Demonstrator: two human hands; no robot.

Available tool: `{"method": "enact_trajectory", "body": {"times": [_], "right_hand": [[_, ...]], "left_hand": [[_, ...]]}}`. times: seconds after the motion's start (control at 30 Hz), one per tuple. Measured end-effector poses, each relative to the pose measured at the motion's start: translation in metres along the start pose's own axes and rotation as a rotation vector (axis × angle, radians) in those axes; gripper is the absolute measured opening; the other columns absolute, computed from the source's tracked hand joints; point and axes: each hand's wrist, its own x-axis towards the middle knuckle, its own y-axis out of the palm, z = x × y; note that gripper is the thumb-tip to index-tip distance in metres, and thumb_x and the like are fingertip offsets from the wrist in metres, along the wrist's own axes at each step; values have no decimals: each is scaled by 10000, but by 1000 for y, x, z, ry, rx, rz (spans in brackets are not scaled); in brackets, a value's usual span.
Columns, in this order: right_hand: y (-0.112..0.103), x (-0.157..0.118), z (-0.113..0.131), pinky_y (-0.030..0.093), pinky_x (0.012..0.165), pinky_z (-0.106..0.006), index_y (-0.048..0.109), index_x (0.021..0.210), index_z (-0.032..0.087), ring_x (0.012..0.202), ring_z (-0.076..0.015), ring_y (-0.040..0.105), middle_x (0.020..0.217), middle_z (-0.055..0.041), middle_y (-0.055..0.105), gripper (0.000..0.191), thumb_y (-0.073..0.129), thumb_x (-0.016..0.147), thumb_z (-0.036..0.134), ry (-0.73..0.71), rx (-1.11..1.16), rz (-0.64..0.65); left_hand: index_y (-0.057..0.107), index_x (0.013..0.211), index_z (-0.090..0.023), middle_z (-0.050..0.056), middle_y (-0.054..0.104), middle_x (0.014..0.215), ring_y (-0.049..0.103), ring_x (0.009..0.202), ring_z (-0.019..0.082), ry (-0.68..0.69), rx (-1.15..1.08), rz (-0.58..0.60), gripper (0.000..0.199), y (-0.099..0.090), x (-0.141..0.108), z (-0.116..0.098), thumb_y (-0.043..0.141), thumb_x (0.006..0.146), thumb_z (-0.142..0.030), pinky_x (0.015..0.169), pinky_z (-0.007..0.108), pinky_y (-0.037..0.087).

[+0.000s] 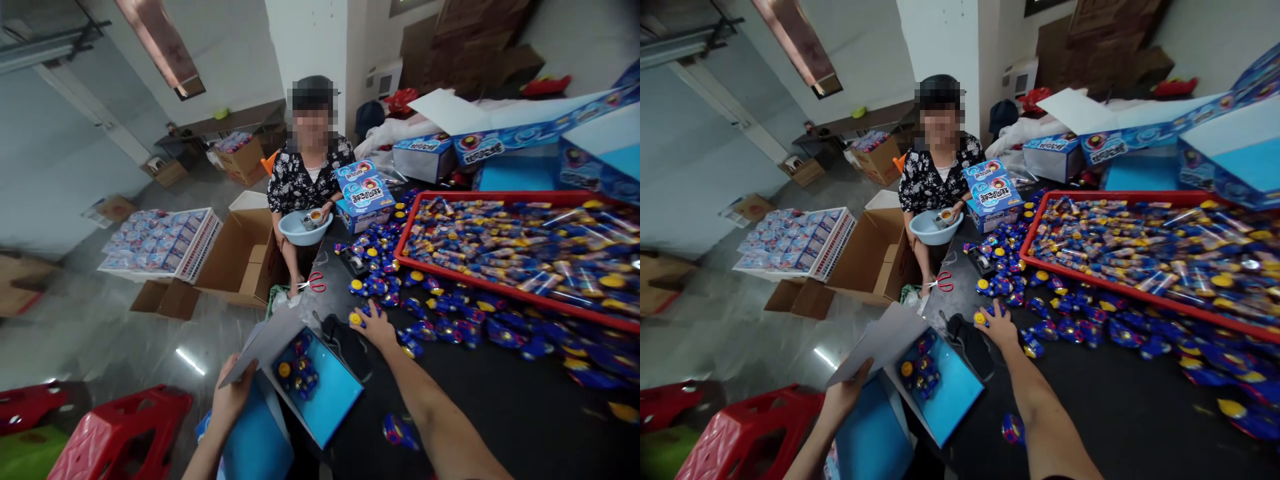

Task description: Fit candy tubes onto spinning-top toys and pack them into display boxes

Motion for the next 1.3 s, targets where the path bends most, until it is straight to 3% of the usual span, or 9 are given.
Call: {"method": "enact_trajectory", "body": {"times": [0.13, 0.3, 0.43, 0.57, 0.7, 0.9, 1.0, 1.17, 1.3], "right_hand": [[0, 5, 5, 507, 1058, -606, 669, 1482, 369, 1409, -485, 477, 1765, -135, 276, 597, 722, 924, 571, 57, 76, 28], [-2, -12, 1, 499, 1140, -531, 628, 1459, 317, 1410, -327, 510, 1717, -122, 352, 553, 684, 974, 578, 189, 232, 9], [-6, -49, -6, 447, 1219, -542, 569, 1539, 278, 1512, -367, 456, 1678, -170, 399, 583, 497, 1039, 569, 246, 380, -114], [1, -109, 14, 431, 1258, -487, 661, 1471, 406, 1575, -395, 405, 1613, -112, 496, 545, 462, 985, 553, 101, 476, -191], [25, -160, 64, 508, 1214, -472, 728, 1411, 342, 1468, -371, 554, 1641, -108, 451, 566, 603, 929, 611, -111, 504, -135], [49, -166, 125, 299, 1336, -596, 628, 1549, 322, 1670, -435, 198, 1774, -53, 342, 672, 687, 939, 597, -315, 423, -72], [49, -163, 134, 270, 1313, -701, 532, 1609, 411, 1670, -467, 171, 1720, 33, 443, 747, 663, 922, 675, -382, 387, -44], [32, -159, 107, 211, 1334, -683, 545, 1538, 579, 1630, -407, 341, 1687, 96, 476, 731, 640, 845, 789, -299, 333, -162], [-4, -122, 34, 76, 1281, -787, 353, 1709, 159, 1676, -510, 46, 1799, -252, 153, 959, 375, 970, 770, 160, 315, -479]], "left_hand": [[731, 983, -184, 136, 789, 1011, 770, 944, 328, -28, -22, -19, 550, 6, -5, -6, 631, 895, -718, 803, 422, 637], [729, 1017, -176, 151, 794, 1043, 772, 1041, 342, -85, -43, -16, 536, 8, -16, -5, 631, 896, -689, 853, 436, 646], [734, 1028, -175, 155, 797, 1069, 775, 1049, 346, -111, -63, 3, 559, 8, -21, -3, 642, 872, -704, 870, 441, 647], [723, 980, -180, 155, 793, 1045, 776, 1005, 348, -113, -80, 3, 537, 8, -22, -3, 648, 870, -700, 848, 442, 639], [714, 964, -181, 144, 781, 979, 771, 972, 347, -98, -99, 9, 509, 7, -24, -4, 658, 879, -679, 828, 448, 632], [716, 924, -184, 123, 764, 900, 761, 952, 339, -67, -119, 11, 504, 3, -27, -9, 691, 865, -684, 814, 435, 630], [711, 905, -185, 116, 755, 869, 760, 948, 332, -57, -125, 11, 515, 2, -27, -12, 694, 861, -698, 814, 423, 630], [707, 900, -192, 122, 761, 887, 763, 935, 327, -54, -132, 28, 526, 1, -23, -12, 668, 862, -715, 794, 410, 629], [719, 942, -189, 133, 769, 942, 765, 948, 344, -64, -126, 57, 526, 1, -20, -8, 647, 867, -704, 796, 432, 628]]}}
